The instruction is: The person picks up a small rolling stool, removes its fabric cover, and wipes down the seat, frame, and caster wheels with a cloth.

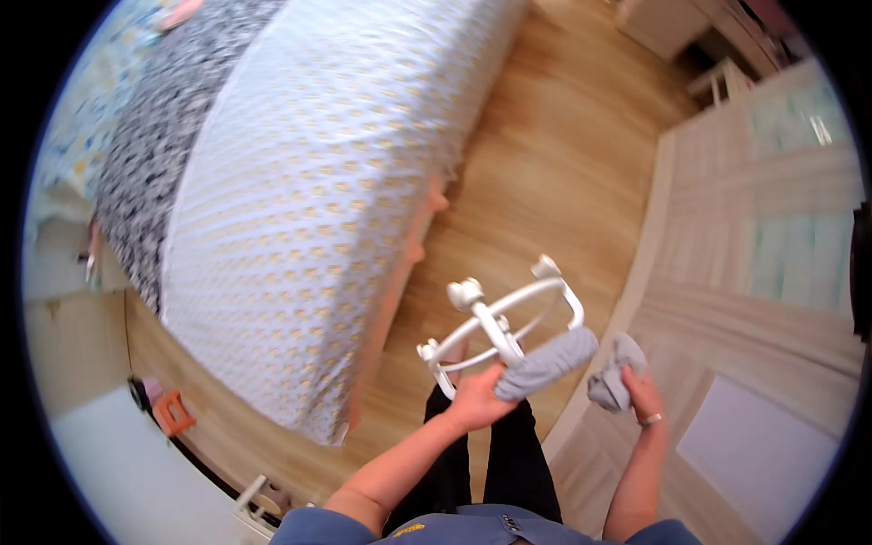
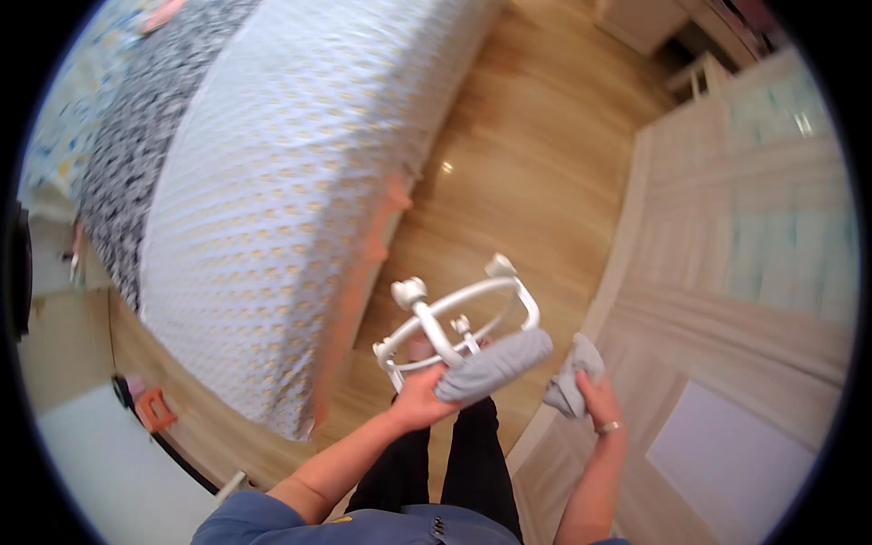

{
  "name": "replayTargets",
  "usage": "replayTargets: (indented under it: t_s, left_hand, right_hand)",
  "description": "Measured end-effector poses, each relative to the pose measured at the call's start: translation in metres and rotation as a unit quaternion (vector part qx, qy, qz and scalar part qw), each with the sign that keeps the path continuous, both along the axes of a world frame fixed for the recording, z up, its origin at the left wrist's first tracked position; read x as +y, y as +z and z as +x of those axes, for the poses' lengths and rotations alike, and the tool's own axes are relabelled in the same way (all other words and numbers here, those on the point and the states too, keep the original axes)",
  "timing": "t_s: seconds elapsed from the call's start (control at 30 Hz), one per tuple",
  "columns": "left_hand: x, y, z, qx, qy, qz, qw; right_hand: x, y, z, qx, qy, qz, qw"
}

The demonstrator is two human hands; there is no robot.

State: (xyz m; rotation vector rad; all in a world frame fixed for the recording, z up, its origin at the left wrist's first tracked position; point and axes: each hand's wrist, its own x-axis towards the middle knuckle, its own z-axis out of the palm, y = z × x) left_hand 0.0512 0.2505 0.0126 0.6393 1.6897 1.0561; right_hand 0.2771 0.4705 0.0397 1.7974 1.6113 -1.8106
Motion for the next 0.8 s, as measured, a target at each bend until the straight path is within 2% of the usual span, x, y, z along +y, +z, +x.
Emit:
replayTargets:
  t_s: [0.03, 0.1, 0.13, 0.17, 0.2, 0.23, 0.27, 0.33, 0.4, 0.43, 0.47, 0.53, 0.57, 0.6, 0.67, 0.7, 0.73, 0.8]
  left_hand:
    - [-0.007, 0.015, 0.000, 0.032, -0.011, -0.001, 0.999]
    - [-0.021, 0.038, 0.002, 0.090, -0.025, -0.016, 0.995]
    - [-0.024, 0.045, 0.003, 0.112, -0.032, -0.029, 0.993]
    - [-0.025, 0.062, -0.004, 0.134, -0.025, -0.038, 0.990]
    - [-0.026, 0.080, 0.001, 0.141, -0.021, -0.045, 0.989]
    - [-0.029, 0.088, 0.005, 0.164, -0.005, -0.039, 0.986]
    - [-0.031, 0.103, 0.006, 0.183, -0.004, -0.064, 0.981]
    - [-0.038, 0.131, 0.015, 0.168, 0.013, -0.095, 0.981]
    - [-0.055, 0.148, 0.024, 0.154, 0.021, -0.128, 0.980]
    - [-0.063, 0.155, 0.029, 0.155, 0.047, -0.118, 0.980]
    - [-0.070, 0.160, 0.031, 0.161, 0.073, -0.105, 0.979]
    - [-0.086, 0.148, 0.050, 0.130, 0.088, -0.127, 0.979]
    - [-0.097, 0.149, 0.058, 0.131, 0.118, -0.115, 0.978]
    - [-0.110, 0.152, 0.068, 0.127, 0.146, -0.104, 0.976]
    - [-0.134, 0.158, 0.076, 0.127, 0.151, -0.113, 0.974]
    - [-0.148, 0.161, 0.082, 0.123, 0.138, -0.124, 0.975]
    - [-0.162, 0.163, 0.084, 0.121, 0.126, -0.133, 0.976]
    - [-0.198, 0.170, 0.087, 0.114, 0.152, -0.136, 0.972]
  right_hand:
    - [0.002, 0.032, -0.021, -0.003, 0.021, 0.013, 1.000]
    - [-0.009, 0.073, -0.065, 0.114, 0.082, 0.073, 0.987]
    - [-0.011, 0.085, -0.089, 0.143, 0.119, 0.066, 0.980]
    - [-0.014, 0.097, -0.115, 0.166, 0.210, 0.088, 0.959]
    - [-0.021, 0.117, -0.128, 0.175, 0.296, 0.110, 0.932]
    - [-0.037, 0.141, -0.155, 0.104, 0.350, 0.116, 0.924]
    - [-0.049, 0.151, -0.176, 0.001, 0.462, 0.160, 0.872]
    - [-0.092, 0.160, -0.198, 0.049, 0.564, 0.201, 0.799]
    - [-0.144, 0.157, -0.197, 0.155, 0.560, 0.375, 0.723]
    - [-0.164, 0.170, -0.203, 0.050, 0.600, 0.366, 0.709]
    - [-0.171, 0.164, -0.206, 0.066, 0.611, 0.374, 0.695]
    - [-0.185, 0.138, -0.198, 0.204, 0.578, 0.316, 0.724]
    - [-0.193, 0.136, -0.198, 0.137, 0.587, 0.259, 0.755]
    - [-0.203, 0.133, -0.193, 0.142, 0.600, 0.259, 0.744]
    - [-0.218, 0.119, -0.187, 0.290, 0.565, 0.194, 0.748]
    - [-0.229, 0.117, -0.184, 0.275, 0.572, 0.140, 0.760]
    - [-0.237, 0.109, -0.186, 0.279, 0.583, 0.140, 0.750]
    - [-0.269, 0.105, -0.190, 0.288, 0.509, -0.088, 0.806]
